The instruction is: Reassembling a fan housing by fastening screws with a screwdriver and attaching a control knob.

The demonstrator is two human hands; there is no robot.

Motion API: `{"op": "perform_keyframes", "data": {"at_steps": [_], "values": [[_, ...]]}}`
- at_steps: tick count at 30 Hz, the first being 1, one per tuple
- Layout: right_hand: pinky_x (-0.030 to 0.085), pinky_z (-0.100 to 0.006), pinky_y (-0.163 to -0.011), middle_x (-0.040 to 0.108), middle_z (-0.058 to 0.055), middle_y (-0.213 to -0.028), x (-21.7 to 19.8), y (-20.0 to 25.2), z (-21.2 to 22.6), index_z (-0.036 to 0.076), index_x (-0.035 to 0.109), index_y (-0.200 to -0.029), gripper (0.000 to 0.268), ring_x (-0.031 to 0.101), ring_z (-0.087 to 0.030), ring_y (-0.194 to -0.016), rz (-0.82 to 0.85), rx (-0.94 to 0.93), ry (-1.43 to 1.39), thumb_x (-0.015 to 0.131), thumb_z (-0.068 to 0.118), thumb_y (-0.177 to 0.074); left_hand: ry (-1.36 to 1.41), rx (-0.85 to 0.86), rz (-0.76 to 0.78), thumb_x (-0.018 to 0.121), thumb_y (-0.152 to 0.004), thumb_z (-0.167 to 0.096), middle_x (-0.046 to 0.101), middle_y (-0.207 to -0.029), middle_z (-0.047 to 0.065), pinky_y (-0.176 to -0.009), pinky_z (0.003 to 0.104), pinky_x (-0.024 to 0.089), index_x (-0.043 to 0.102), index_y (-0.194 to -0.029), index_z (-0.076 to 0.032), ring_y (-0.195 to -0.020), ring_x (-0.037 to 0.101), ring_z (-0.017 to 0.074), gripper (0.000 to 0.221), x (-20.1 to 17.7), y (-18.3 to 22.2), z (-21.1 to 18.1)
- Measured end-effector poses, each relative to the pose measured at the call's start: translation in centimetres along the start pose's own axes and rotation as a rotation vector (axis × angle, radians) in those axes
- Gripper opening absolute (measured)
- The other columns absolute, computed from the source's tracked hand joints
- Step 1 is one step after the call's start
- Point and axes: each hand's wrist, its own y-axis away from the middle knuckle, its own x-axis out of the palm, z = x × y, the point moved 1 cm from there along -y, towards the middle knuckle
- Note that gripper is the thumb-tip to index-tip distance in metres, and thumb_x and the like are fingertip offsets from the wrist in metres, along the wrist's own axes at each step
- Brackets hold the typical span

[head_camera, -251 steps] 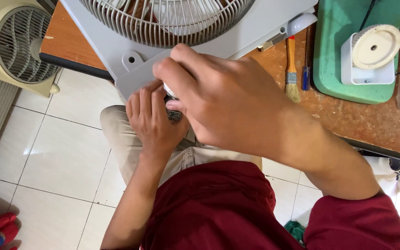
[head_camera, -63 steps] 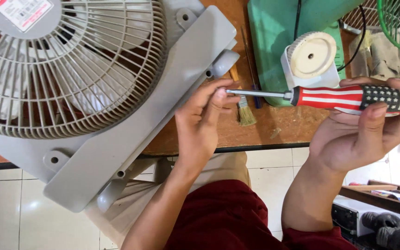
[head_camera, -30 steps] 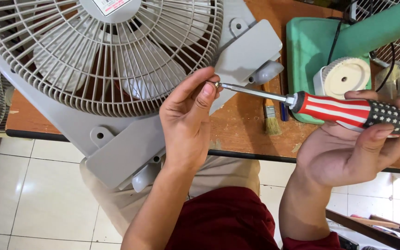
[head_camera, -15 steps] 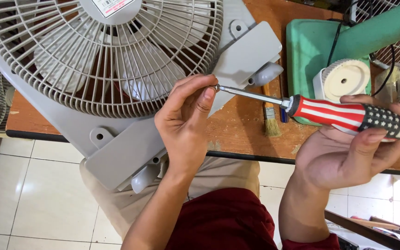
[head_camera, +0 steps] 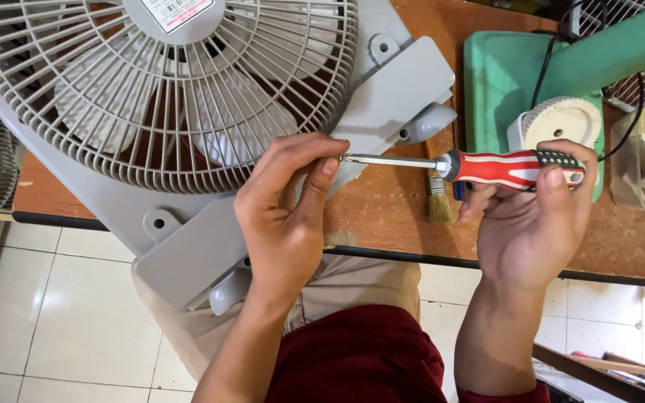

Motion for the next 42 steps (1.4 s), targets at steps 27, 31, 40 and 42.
{"op": "perform_keyframes", "data": {"at_steps": [27, 31, 40, 42], "values": [[0.044, -0.032, -0.045, 0.064, -0.023, -0.091, 6.9, 0.2, -0.7, 0.012, 0.058, -0.123, 0.023, 0.058, -0.029, -0.058, 0.151, 0.073, -0.279, 0.06, 0.027, -0.105, -0.212, 0.109, -0.279, 0.052, -0.109, 0.006, 0.059, -0.128, 0.017, -0.104, 0.033, 0.056, 0.051, -0.134, 0.003, -0.121, 0.062, 0.027, 0.024, -12.5, 1.1, -2.3], [0.047, -0.032, -0.047, 0.069, -0.023, -0.106, 10.4, -0.8, 0.4, 0.014, 0.056, -0.123, 0.017, 0.06, -0.028, -0.06, 0.34, -0.06, -0.163, 0.058, 0.025, -0.11, -0.338, 0.246, -0.514, 0.05, -0.111, -0.007, 0.055, -0.125, 0.014, -0.11, 0.036, 0.045, 0.055, -0.127, -0.001, -0.123, 0.053, 0.0251, 0.018, -19.2, -0.2, 2.3], [0.057, -0.039, -0.053, 0.059, -0.017, -0.105, 20.8, -3.4, 0.1, 0.014, 0.043, -0.133, 0.024, 0.068, -0.038, -0.078, 0.568, -0.133, -0.05, 0.058, 0.014, -0.113, -0.344, 0.244, -0.386, 0.035, -0.116, -0.024, 0.052, -0.144, 0.012, -0.127, 0.043, 0.039, 0.054, -0.14, -0.004, -0.142, 0.048, 0.0276, 0.037, -22.1, -2.7, 7.3], [0.059, -0.039, -0.055, 0.055, -0.016, -0.113, 22.8, -3.3, 0.1, 0.013, 0.041, -0.136, 0.028, 0.067, -0.037, -0.079, 0.609, -0.156, -0.009, 0.059, 0.017, -0.114, -0.253, 0.197, -0.435, 0.034, -0.115, -0.027, 0.053, -0.143, 0.012, -0.125, 0.04, 0.041, 0.054, -0.14, -0.003, -0.141, 0.049, 0.0263, 0.04, -22.4, -3.0, 8.0]]}}
